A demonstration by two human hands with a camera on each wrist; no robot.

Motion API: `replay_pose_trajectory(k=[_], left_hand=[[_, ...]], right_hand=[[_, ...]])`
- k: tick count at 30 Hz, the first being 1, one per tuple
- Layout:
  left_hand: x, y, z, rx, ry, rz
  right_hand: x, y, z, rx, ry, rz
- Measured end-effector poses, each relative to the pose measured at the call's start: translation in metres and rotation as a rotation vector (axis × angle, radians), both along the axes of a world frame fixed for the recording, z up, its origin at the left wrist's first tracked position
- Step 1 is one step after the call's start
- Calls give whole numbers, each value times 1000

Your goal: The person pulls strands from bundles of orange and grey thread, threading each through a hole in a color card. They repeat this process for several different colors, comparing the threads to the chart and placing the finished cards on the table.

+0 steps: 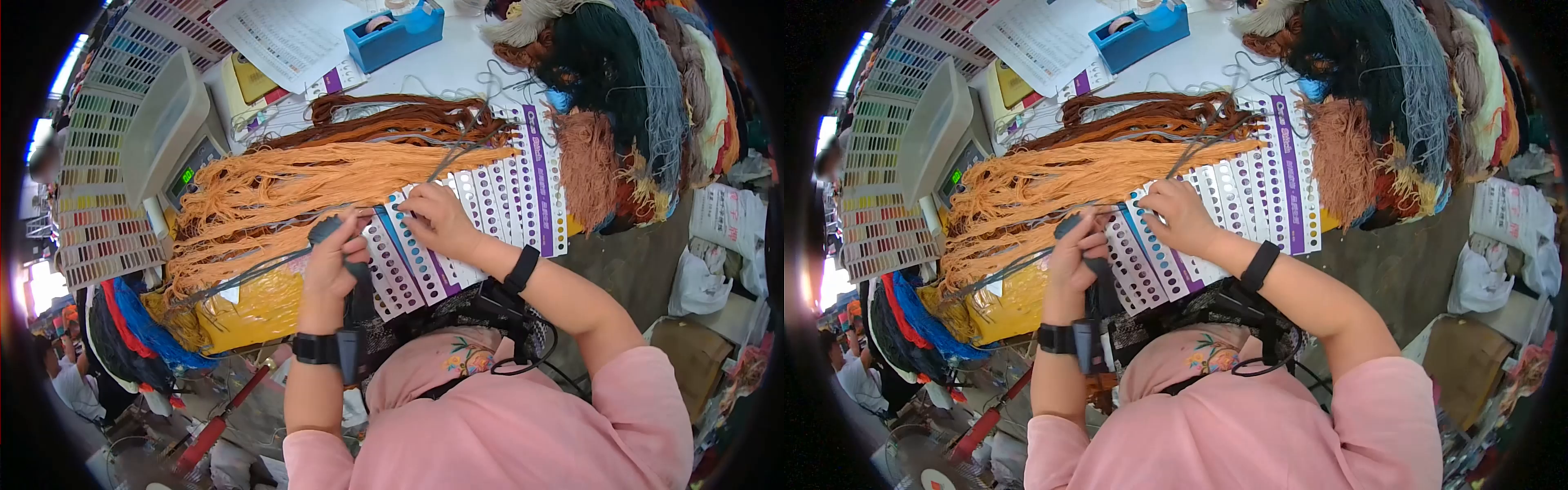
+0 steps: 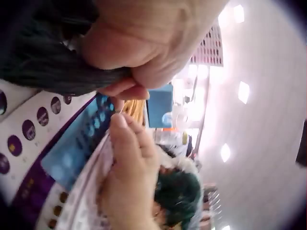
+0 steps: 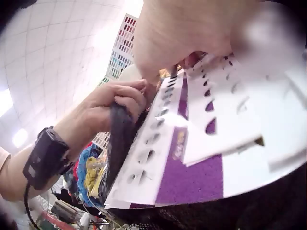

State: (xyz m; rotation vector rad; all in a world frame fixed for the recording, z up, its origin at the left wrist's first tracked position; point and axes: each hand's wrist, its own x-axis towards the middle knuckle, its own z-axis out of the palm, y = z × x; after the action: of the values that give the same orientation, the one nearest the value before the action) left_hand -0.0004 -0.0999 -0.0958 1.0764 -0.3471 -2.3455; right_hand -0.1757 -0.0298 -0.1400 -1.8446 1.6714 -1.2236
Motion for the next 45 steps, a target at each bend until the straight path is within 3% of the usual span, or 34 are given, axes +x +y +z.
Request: replay_pose_trajectory(k=[1,4,6,7,9,10,11,12,13,14,16,19,22,23,26,28,29,33,37,38,45], left_hand=[[6,-1,7,183,219,39],[-5,-3,-3,-32,268,-302],[-28,3,-12,-246,-234,-511],[-38,6,-9,-425,-521,-614],[-24,1,14,-560,-670,-491],[3,-11,28,-466,-699,-491],[28,-20,39,-304,-637,-263],[73,-39,55,-304,-636,-213],[113,-53,70,-330,-664,35],[177,-74,61,-341,-370,220],[300,-101,34,-222,-264,677],[239,-48,78,-302,-522,562],[133,18,80,-210,-424,183],[117,30,64,-164,-134,58],[51,55,58,-189,-105,11],[32,60,57,-214,-33,3],[25,62,61,-217,-18,7],[28,64,61,-262,164,-118],[35,73,63,-240,33,-15],[32,77,67,-380,-64,-63],[30,81,61,-293,71,18]], right_hand=[[-1,-1,-2,6,-16,6],[0,-3,0,59,-257,7],[-4,-4,2,115,-423,39],[-5,-4,1,97,-308,20],[0,-3,4,69,-89,-31],[3,-1,4,114,54,-29],[5,1,7,136,110,-46],[8,0,11,154,165,-58],[11,-1,14,167,219,-66],[14,-2,10,142,196,-83],[15,-2,12,183,208,-76],[15,-2,13,179,226,-69],[16,0,14,100,161,-67],[17,1,17,96,68,-38],[27,9,50,133,-176,18],[42,19,72,484,-701,150],[49,23,82,660,-966,213],[63,27,93,724,-1086,207],[63,32,98,736,-1220,223],[63,33,99,720,-1233,216],[52,39,105,689,-1288,237]])
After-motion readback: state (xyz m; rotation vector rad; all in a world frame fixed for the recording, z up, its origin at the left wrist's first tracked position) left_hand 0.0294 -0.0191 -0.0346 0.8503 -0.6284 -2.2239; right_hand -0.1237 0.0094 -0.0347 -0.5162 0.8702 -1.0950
